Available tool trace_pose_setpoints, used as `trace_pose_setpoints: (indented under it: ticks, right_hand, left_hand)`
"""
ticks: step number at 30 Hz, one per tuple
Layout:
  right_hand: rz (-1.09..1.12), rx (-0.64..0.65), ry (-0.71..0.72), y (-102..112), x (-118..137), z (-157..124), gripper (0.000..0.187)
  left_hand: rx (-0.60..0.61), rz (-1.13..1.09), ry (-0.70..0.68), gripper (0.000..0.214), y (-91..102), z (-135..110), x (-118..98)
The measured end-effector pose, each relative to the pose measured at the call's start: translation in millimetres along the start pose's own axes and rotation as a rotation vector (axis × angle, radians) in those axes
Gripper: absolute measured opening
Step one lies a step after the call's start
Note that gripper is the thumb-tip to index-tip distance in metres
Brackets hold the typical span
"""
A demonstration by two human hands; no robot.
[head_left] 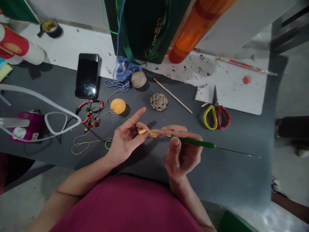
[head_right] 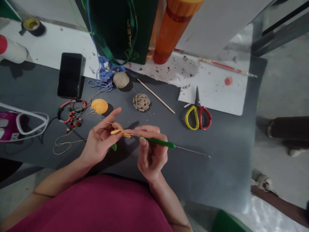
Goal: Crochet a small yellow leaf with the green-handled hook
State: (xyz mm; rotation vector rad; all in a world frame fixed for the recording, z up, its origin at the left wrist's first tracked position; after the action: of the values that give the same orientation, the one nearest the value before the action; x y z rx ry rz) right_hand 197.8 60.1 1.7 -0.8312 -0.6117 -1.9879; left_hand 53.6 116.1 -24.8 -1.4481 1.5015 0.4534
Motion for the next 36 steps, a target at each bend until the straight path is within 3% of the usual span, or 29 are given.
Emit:
trace_pose_setpoints:
  ticks: [6, 20, 27, 36]
  right_hand:
    - [0.037, -0.03, -0.065, 0.0, -3.8, -1.3, 0.009]
    - [-0.002, -0.009, -0.016, 0.1, -2.2, -1.0, 0.011]
    - [-0.034, 0.062, 0.029, 0.0, 1.0, 0.5, 0.016]
    - [-0.134, 0.112, 0.139, 0.0, 6.1, -3.6, 0.026]
  left_hand:
    - [0.029, 0.001, -0.005, 0.059, 0.4, 0.2, 2.1]
    - [0.056, -0.011, 0.008, 0.055, -0.2, 0.1, 3.6]
    - [0.023, 0.043, -0.007, 0.057, -0.3, -1.4, 0.9]
    - [-0.074, 0.227, -0.129, 0.056, 0.2, -5.8, -5.7]
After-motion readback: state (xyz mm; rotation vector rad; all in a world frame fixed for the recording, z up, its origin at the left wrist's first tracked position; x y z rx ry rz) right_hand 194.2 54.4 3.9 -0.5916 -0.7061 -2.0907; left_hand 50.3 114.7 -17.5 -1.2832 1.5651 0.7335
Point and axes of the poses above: each hand's wrist, its own z-axis towards the middle knuckle, its own y-axis out of the back of the hand, x = y × z, the point moved 5 cm from there along z, towards the middle knuckle, and after that the axes turned 12 degrees about y, right-handed, at the moved point
